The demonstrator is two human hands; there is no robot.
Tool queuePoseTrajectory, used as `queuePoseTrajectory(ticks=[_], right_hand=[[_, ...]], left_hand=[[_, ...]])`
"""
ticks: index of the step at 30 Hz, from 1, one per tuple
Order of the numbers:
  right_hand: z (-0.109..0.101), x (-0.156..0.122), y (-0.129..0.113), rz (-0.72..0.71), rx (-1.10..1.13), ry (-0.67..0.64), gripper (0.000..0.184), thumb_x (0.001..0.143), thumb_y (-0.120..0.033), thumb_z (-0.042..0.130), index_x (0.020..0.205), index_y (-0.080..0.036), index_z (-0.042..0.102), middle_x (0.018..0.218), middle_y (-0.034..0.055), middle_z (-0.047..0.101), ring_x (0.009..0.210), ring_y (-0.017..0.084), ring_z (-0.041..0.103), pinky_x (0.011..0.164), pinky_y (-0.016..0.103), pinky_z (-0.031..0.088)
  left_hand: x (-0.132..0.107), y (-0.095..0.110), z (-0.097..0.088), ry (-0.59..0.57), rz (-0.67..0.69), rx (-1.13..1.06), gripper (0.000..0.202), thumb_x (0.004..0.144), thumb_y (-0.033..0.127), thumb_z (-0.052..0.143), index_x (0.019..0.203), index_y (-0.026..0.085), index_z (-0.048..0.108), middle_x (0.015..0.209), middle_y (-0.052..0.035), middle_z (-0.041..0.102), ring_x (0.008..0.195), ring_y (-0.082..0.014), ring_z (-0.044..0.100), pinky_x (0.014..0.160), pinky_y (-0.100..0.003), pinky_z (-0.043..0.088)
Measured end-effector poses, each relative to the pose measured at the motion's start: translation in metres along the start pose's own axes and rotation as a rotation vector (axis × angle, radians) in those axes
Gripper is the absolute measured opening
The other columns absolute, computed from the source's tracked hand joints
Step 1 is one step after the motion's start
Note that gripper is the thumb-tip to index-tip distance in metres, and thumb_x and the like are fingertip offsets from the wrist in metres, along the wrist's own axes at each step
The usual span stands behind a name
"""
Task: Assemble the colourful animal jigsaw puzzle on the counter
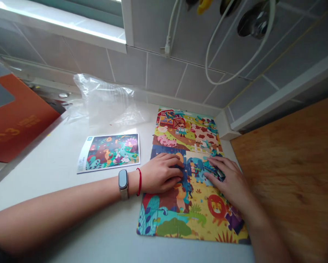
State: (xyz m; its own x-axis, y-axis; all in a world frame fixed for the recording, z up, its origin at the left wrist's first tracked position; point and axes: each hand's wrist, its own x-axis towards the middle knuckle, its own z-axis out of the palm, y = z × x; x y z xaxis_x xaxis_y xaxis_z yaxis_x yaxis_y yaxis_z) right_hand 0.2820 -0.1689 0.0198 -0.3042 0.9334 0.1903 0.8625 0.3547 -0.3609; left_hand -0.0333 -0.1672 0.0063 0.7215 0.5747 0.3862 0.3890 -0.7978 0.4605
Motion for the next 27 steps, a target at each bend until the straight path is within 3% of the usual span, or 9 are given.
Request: queuePoseTrajectory(ticks=[10, 20, 27], right_hand=[[-0.002, 0.001, 0.001, 0.022, 0.01, -0.007, 0.037, 0.096, -0.042, 0.063, 0.127, -0.026, 0.074, 0.126, 0.0112, 0.07, 0.12, 0.033, 0.064, 0.105, 0.051, 0.053], [-0.007, 0.004, -0.008, 0.036, 0.138, 0.113, 0.03, 0.095, -0.041, 0.068, 0.121, -0.028, 0.075, 0.125, 0.0096, 0.066, 0.118, 0.03, 0.064, 0.105, 0.048, 0.052], [-0.008, 0.004, -0.013, 0.034, 0.178, 0.108, 0.028, 0.094, -0.031, 0.068, 0.121, -0.029, 0.074, 0.128, 0.0086, 0.067, 0.121, 0.028, 0.064, 0.108, 0.048, 0.052]], left_hand=[[0.0, 0.0, 0.0, 0.005, 0.001, -0.011, 0.024, 0.105, 0.032, 0.053, 0.11, 0.022, 0.073, 0.128, -0.009, 0.07, 0.125, -0.028, 0.061, 0.106, -0.046, 0.05], [0.001, 0.0, -0.001, -0.009, -0.001, -0.028, 0.024, 0.105, 0.032, 0.052, 0.112, 0.022, 0.073, 0.129, -0.0082, 0.07, 0.126, -0.0277, 0.061, 0.106, -0.046, 0.05], [0.0, 0.0, -0.001, -0.016, -0.004, -0.029, 0.023, 0.104, 0.029, 0.053, 0.113, 0.023, 0.073, 0.129, -0.0092, 0.069, 0.126, -0.029, 0.06, 0.106, -0.048, 0.051]])
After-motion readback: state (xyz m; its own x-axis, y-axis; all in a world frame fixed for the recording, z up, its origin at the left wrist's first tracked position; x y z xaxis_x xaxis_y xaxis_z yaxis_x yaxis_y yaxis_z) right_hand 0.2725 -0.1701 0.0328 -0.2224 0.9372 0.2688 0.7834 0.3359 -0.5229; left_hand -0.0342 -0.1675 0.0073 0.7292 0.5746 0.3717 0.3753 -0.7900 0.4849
